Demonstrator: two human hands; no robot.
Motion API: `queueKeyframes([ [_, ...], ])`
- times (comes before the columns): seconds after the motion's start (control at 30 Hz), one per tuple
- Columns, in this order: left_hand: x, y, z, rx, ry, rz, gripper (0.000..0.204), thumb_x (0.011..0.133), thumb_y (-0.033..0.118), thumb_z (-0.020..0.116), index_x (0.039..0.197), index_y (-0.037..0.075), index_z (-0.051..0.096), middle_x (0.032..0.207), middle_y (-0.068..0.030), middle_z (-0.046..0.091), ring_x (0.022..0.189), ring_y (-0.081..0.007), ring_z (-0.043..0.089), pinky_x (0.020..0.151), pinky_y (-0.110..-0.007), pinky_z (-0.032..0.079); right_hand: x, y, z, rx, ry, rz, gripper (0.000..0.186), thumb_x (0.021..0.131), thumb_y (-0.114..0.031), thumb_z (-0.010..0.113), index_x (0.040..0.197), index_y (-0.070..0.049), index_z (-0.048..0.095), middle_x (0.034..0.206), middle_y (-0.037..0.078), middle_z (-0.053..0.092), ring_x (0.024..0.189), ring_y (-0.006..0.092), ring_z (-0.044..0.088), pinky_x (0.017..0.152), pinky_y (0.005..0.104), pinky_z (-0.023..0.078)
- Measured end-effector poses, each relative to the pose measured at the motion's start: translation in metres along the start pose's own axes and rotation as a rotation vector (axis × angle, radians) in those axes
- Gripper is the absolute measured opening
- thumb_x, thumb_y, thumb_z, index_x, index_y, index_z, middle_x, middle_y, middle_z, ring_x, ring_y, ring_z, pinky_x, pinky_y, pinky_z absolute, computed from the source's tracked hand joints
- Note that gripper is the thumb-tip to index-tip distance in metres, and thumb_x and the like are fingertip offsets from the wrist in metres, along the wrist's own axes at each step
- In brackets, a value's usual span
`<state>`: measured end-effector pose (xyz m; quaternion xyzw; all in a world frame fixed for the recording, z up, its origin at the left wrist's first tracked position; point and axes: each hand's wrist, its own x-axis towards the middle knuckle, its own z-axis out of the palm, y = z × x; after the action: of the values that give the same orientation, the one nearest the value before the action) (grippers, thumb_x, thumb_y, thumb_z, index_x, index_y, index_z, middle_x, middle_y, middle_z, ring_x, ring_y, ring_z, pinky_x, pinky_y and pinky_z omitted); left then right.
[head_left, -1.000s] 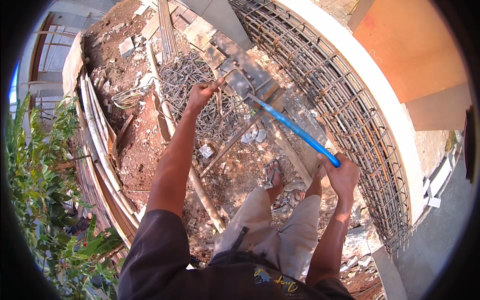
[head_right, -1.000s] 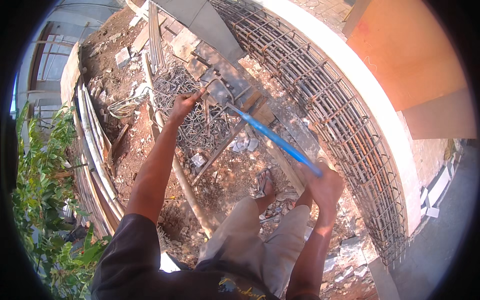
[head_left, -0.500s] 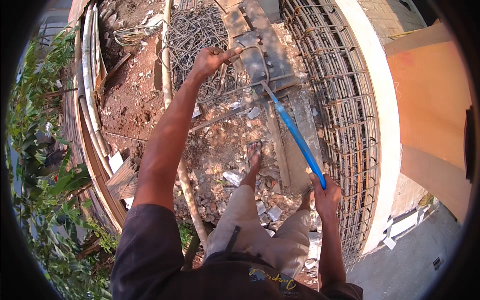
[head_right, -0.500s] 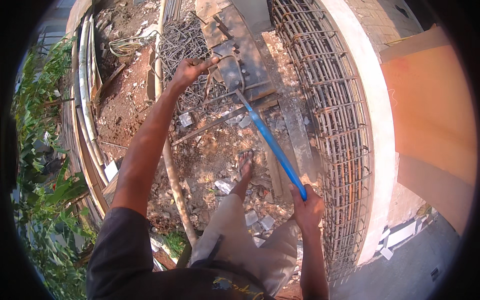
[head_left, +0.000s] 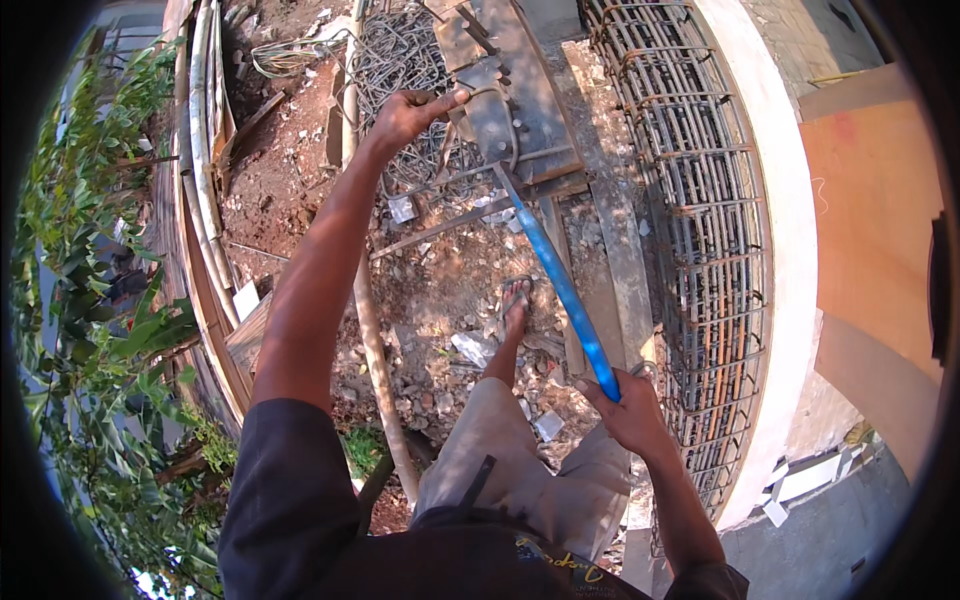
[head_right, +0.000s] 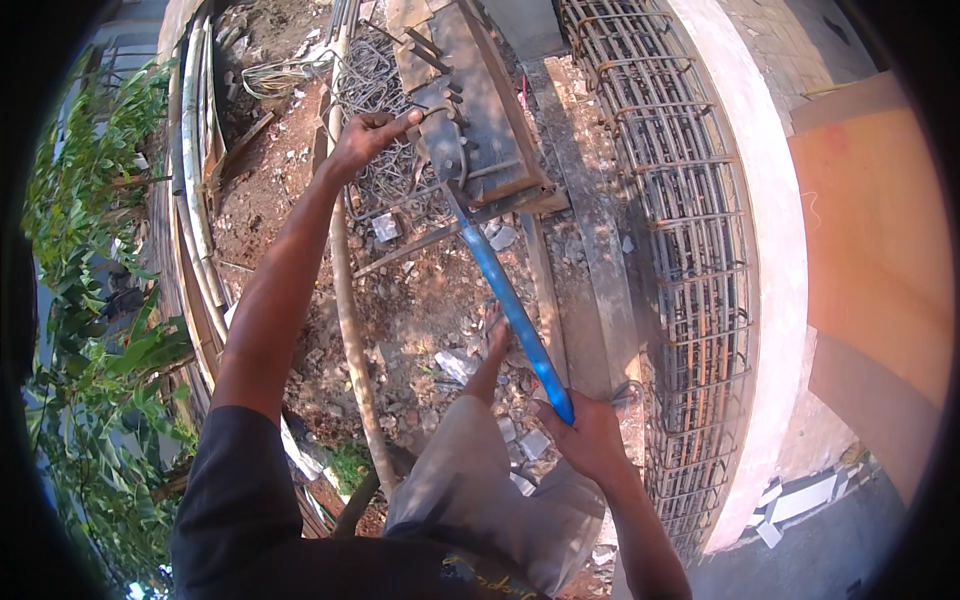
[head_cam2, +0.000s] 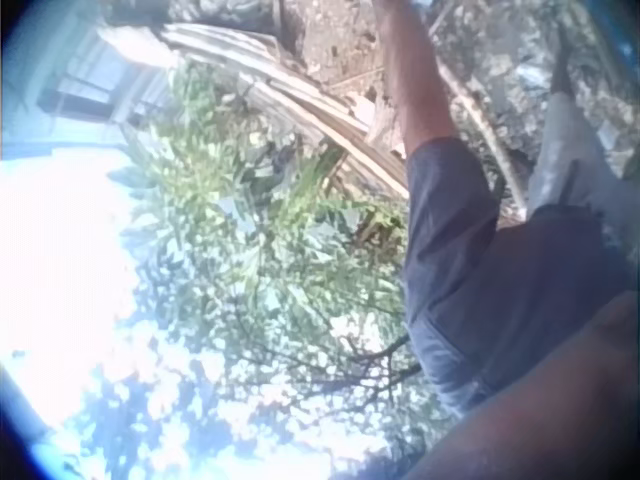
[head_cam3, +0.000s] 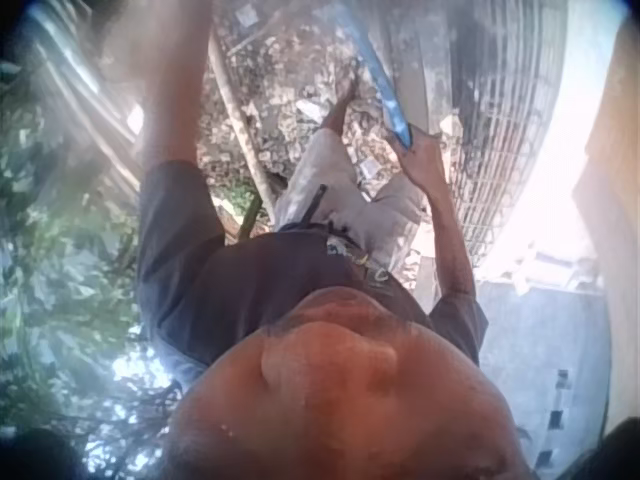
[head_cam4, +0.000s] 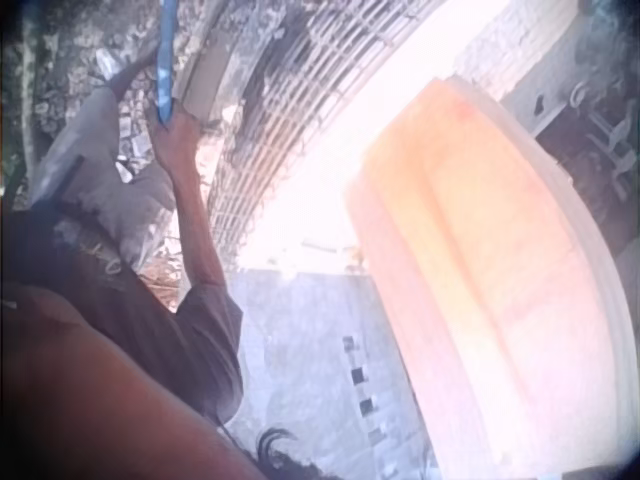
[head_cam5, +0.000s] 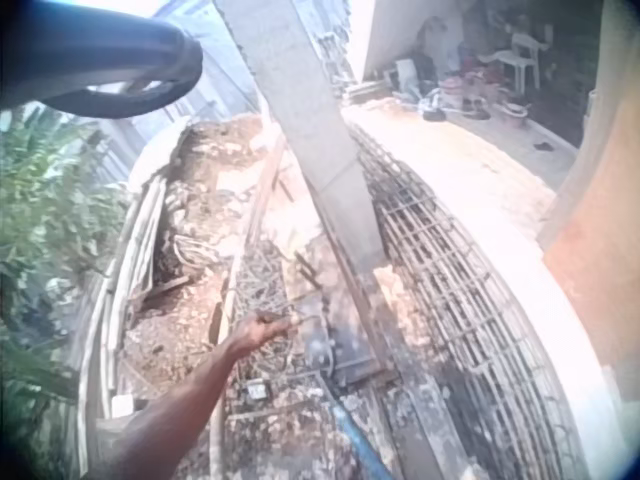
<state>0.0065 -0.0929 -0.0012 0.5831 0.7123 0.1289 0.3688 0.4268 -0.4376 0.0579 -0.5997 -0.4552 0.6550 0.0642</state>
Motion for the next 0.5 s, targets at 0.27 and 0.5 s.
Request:
queueKeyframes([
  [0.27, 0.010, -0.017, 0.011, 0.002, -0.022, 0.137, 0.081, 0.084, 0.083, 0.075, 0.088, 0.003, 0.085, 0.070, -0.0063, 0.068, 0.071, -0.0200, 0.063, 0.071, -0.044, 0.049, 0.025, 0.024, 0.019, 0.258, -0.145, 0.102, 0.043, 0.104, -0.038, 0.080, 0.081, -0.003, 0.066, 0.062, -0.003, 0.054, 0.056, 0.0066, 0.051, 0.051, 0.0307, 0.043],
  [0.5, 0.011, -0.027, 0.014, 0.048, 0.087, 0.216, 0.074, 0.090, 0.075, 0.076, 0.079, 0.002, 0.082, 0.064, -0.0035, 0.067, 0.061, -0.0136, 0.059, 0.059, -0.035, 0.044, 0.053, 0.044, 0.055, 0.439, -0.264, 0.083, 0.029, 0.101, -0.027, 0.083, 0.095, 0.000, 0.075, 0.066, -0.003, 0.059, 0.063, 0.0037, 0.049, 0.055, 0.0287, 0.042],
])
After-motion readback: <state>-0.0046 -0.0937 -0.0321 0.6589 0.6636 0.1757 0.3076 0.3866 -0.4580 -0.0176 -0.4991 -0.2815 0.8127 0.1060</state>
